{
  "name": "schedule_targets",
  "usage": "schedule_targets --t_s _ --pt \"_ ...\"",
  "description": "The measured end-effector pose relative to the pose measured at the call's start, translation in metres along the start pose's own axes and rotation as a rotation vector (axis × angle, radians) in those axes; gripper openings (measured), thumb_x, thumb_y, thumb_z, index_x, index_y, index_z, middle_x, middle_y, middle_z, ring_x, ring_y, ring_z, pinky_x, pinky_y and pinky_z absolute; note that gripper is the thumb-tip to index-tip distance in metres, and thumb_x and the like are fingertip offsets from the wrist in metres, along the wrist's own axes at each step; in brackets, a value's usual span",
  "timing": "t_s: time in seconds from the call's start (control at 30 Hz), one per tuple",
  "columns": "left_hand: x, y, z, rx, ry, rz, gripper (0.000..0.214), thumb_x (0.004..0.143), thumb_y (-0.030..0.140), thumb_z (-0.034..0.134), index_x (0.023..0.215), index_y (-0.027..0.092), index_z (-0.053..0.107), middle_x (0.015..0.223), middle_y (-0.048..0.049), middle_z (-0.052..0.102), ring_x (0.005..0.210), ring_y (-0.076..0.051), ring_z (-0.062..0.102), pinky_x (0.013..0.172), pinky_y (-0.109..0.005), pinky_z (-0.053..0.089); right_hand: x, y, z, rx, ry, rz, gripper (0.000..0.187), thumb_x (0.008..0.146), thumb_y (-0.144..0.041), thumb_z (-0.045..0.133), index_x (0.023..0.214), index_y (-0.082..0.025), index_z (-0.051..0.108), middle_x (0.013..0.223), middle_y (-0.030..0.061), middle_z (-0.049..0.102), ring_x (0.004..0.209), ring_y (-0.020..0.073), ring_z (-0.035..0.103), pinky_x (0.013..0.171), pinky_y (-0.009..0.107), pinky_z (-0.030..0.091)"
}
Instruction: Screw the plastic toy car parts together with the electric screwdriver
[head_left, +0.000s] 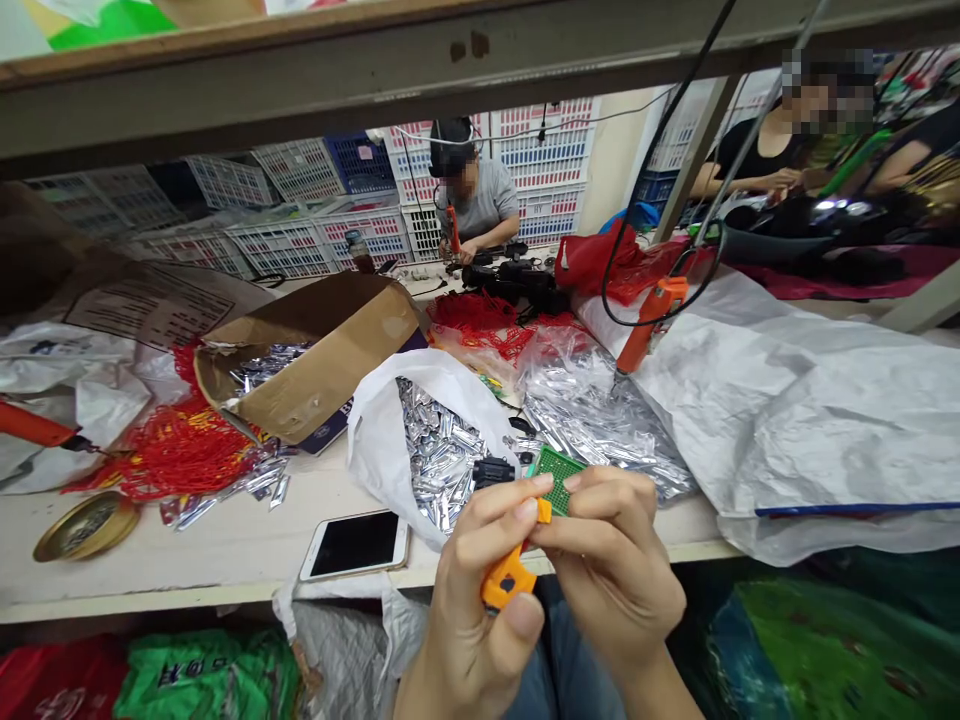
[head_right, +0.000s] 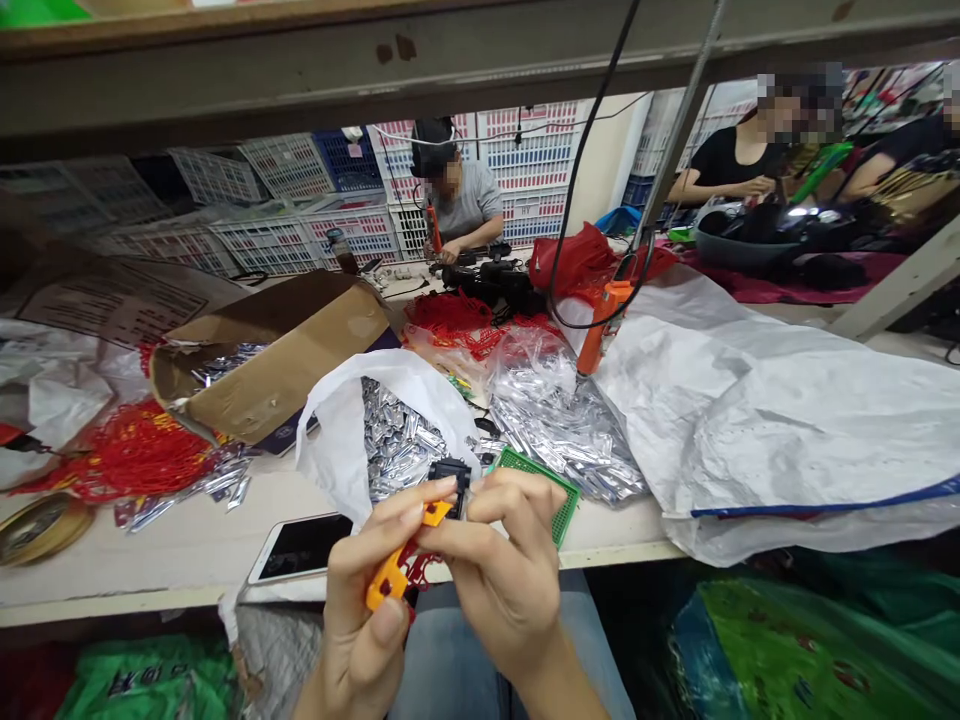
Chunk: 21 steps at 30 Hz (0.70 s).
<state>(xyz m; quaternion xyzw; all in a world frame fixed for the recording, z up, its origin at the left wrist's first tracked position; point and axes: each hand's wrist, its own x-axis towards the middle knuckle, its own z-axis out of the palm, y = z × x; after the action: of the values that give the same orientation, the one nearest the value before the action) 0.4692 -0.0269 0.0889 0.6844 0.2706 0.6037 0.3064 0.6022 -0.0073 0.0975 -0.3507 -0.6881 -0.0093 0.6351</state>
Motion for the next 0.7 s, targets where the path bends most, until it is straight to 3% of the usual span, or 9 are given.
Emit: schedule_targets --t_s 0.2,0.3,0.4,0.5,0.6,0.7 --pt "0.000 0.004 0.000 -0.062 0.037 0.053 0.041 0.103 0.046 0.047 0.140 0.030 0.057 0.132 -0.0104 0.067 0.120 -0.026 0.063 0.095 -0.040 0.055 -0.003 0.001 -0.005 0.033 0.047 -0.005 0.012 0.090 -0.012 0.070 0.089 -0.024 0.066 0.072 -0.0019 0.050 0.085 0.0183 0.056 0.074 0.036 0.048" --pt "-0.002 0.012 0.002 -0.096 0.028 0.015 0.042 0.102 0.049 0.048 0.135 0.027 0.060 0.126 -0.0120 0.069 0.115 -0.026 0.066 0.091 -0.037 0.057 -0.003 0.001 -0.006 0.063 0.143 0.029 0.025 0.085 -0.023 0.078 0.106 -0.022 0.066 0.090 0.0013 0.057 0.091 0.0192 0.059 0.078 0.037 0.053" --pt "-0.004 0.023 0.006 -0.205 0.107 -0.190 0.039 0.098 0.052 0.054 0.130 0.029 0.057 0.122 -0.0100 0.070 0.108 -0.025 0.070 0.088 -0.035 0.059 0.003 0.000 -0.007 0.092 -0.052 -0.028 0.026 0.096 -0.026 0.066 0.120 -0.021 0.066 0.108 0.0073 0.065 0.104 0.0213 0.063 0.085 0.039 0.056" --pt "-0.005 0.027 0.005 -0.308 0.172 -0.275 0.032 0.096 0.052 0.059 0.120 0.033 0.051 0.121 -0.0074 0.071 0.098 -0.022 0.073 0.078 -0.031 0.061 0.007 -0.001 -0.007 0.209 -0.201 -0.012 0.019 0.101 -0.025 0.055 0.117 -0.022 0.066 0.100 0.0059 0.073 0.099 0.0200 0.068 0.083 0.039 0.058" --pt "-0.006 0.021 -0.005 -0.163 0.086 -0.157 0.032 0.093 0.049 0.065 0.118 0.031 0.054 0.119 -0.0073 0.074 0.094 -0.020 0.076 0.075 -0.027 0.062 0.008 -0.002 -0.007 0.229 -0.202 0.024 0.016 0.102 -0.029 0.055 0.111 -0.022 0.066 0.097 0.0060 0.075 0.097 0.0207 0.070 0.084 0.040 0.058" --pt "-0.005 0.016 -0.018 0.099 0.050 -0.027 0.031 0.094 0.030 0.070 0.123 0.029 0.060 0.117 -0.0067 0.076 0.100 -0.022 0.076 0.083 -0.030 0.063 0.008 -0.004 -0.006 0.233 -0.221 0.005 0.014 0.102 -0.026 0.053 0.109 -0.021 0.064 0.101 0.0069 0.078 0.100 0.0207 0.071 0.089 0.041 0.059"
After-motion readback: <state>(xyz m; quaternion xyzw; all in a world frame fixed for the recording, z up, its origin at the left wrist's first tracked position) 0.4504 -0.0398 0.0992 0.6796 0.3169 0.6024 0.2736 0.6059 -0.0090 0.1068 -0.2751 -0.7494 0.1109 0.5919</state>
